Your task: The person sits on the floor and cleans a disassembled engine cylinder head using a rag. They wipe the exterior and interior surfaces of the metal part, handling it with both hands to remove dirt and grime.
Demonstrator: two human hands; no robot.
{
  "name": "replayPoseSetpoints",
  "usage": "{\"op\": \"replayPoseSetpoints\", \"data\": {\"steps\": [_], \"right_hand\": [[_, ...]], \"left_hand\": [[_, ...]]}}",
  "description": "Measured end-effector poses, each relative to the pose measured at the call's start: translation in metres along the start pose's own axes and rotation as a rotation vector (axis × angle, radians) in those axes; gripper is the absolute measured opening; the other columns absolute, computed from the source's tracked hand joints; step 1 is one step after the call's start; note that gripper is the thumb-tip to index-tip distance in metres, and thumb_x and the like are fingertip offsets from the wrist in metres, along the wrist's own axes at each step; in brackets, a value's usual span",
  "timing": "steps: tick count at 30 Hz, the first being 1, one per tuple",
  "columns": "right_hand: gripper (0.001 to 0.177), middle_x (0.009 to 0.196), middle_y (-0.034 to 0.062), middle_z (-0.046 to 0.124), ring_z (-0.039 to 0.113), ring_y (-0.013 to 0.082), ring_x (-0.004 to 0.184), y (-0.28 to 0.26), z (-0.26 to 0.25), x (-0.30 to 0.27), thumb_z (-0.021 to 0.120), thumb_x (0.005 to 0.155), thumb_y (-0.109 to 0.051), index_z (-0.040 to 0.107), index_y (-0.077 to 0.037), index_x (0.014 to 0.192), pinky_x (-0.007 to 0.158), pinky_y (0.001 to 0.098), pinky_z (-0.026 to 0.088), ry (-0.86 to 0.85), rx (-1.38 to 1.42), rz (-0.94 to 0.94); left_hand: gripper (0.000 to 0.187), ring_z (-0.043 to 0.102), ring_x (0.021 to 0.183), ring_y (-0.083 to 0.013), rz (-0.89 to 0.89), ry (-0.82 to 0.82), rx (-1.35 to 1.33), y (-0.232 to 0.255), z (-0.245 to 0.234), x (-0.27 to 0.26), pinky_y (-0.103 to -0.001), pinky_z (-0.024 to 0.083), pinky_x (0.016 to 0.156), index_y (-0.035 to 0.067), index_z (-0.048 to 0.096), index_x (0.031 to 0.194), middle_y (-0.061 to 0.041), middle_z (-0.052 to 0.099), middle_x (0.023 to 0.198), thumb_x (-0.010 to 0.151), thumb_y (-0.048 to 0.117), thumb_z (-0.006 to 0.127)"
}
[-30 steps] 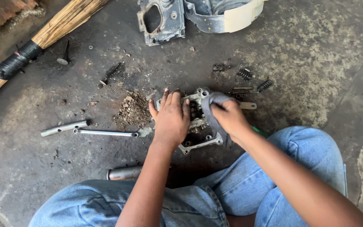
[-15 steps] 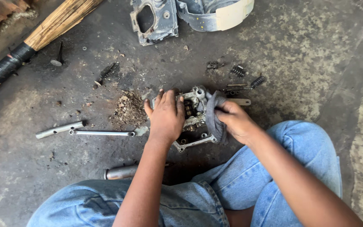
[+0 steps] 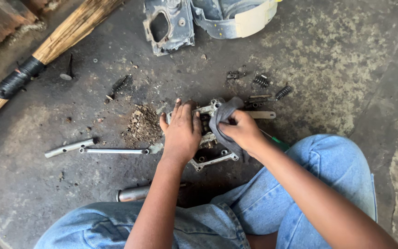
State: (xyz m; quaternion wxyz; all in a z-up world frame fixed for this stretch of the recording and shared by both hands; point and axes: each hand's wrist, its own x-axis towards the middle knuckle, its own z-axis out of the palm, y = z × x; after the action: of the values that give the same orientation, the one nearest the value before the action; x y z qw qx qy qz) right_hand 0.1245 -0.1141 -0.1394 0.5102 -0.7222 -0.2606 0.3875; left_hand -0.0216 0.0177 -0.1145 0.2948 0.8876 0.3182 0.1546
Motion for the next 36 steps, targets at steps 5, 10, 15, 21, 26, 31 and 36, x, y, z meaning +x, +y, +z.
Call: {"op": "replayPoseSetpoints", "data": {"steps": [5, 10, 15, 21, 26, 31, 36], "right_hand": [[0.035, 0.109, 0.004, 0.074, 0.07, 0.0147, 0.098, 0.004, -0.031, -0.008, 0.065, 0.085, 0.001, 0.066, -0.004, 0.12, 0.091, 0.031, 0.057, -0.171, 0.293, 0.152], [0.033, 0.109, 0.0064, 0.073, 0.068, 0.0147, 0.098, 0.017, -0.026, -0.01, 0.064, 0.089, 0.002, 0.066, 0.001, 0.122, 0.091, 0.0315, 0.055, -0.173, 0.35, 0.029], [0.032, 0.109, 0.0057, 0.075, 0.068, 0.0145, 0.097, 0.01, 0.002, -0.004, 0.069, 0.089, -0.002, 0.069, 0.0, 0.121, 0.09, 0.0307, 0.056, 0.062, 0.0, -0.063], [0.032, 0.113, 0.0055, 0.073, 0.067, 0.0137, 0.104, 0.017, -0.026, -0.004, 0.064, 0.091, 0.001, 0.066, 0.0, 0.122, 0.096, 0.03, 0.054, -0.122, 0.019, -0.066], [0.032, 0.11, 0.0064, 0.072, 0.068, 0.0148, 0.1, 0.02, -0.038, -0.006, 0.061, 0.09, 0.006, 0.066, 0.0, 0.121, 0.094, 0.0337, 0.055, -0.194, 0.149, 0.03], [0.025, 0.105, 0.0077, 0.076, 0.071, 0.0166, 0.093, 0.014, -0.012, -0.012, 0.065, 0.091, 0.001, 0.07, 0.001, 0.115, 0.086, 0.0318, 0.057, 0.02, -0.065, -0.183], [0.021, 0.096, 0.0091, 0.077, 0.072, 0.0181, 0.083, 0.031, 0.001, 0.004, 0.071, 0.092, -0.012, 0.075, 0.001, 0.108, 0.076, 0.03, 0.055, 0.191, -0.285, -0.23]], "left_hand": [[0.042, 0.033, 0.15, -0.03, -0.016, -0.006, -0.011, 0.002, -0.004, -0.001, -0.066, 0.01, 0.118, 0.009, 0.051, 0.14, -0.013, 0.056, 0.144, 0.104, 0.029, 0.039], [0.042, 0.034, 0.149, -0.0312, 0.0, 0.053, -0.054, -0.001, 0.003, -0.001, -0.066, 0.011, 0.116, 0.009, 0.051, 0.141, -0.014, 0.055, 0.145, 0.104, 0.027, 0.04], [0.043, 0.036, 0.148, -0.0313, 0.034, 0.091, -0.078, -0.003, 0.007, -0.002, -0.066, 0.012, 0.116, 0.009, 0.052, 0.14, -0.014, 0.056, 0.145, 0.103, 0.026, 0.041], [0.042, 0.036, 0.148, -0.0298, -0.005, 0.053, -0.05, -0.001, 0.002, -0.004, -0.065, 0.012, 0.118, 0.01, 0.052, 0.141, -0.014, 0.056, 0.145, 0.104, 0.026, 0.041], [0.048, 0.03, 0.153, -0.0297, -0.007, 0.026, -0.045, 0.001, -0.001, -0.003, -0.064, 0.01, 0.119, 0.01, 0.045, 0.148, -0.013, 0.052, 0.151, 0.105, 0.03, 0.04], [0.062, 0.022, 0.154, -0.031, 0.043, 0.056, -0.067, 0.004, -0.005, -0.004, -0.065, 0.008, 0.118, 0.003, 0.028, 0.158, -0.017, 0.041, 0.161, 0.107, 0.036, 0.04], [0.063, 0.021, 0.156, -0.0303, 0.018, 0.003, -0.006, 0.005, -0.011, -0.002, -0.063, 0.008, 0.119, 0.005, 0.027, 0.159, -0.017, 0.041, 0.159, 0.106, 0.038, 0.04]]}}
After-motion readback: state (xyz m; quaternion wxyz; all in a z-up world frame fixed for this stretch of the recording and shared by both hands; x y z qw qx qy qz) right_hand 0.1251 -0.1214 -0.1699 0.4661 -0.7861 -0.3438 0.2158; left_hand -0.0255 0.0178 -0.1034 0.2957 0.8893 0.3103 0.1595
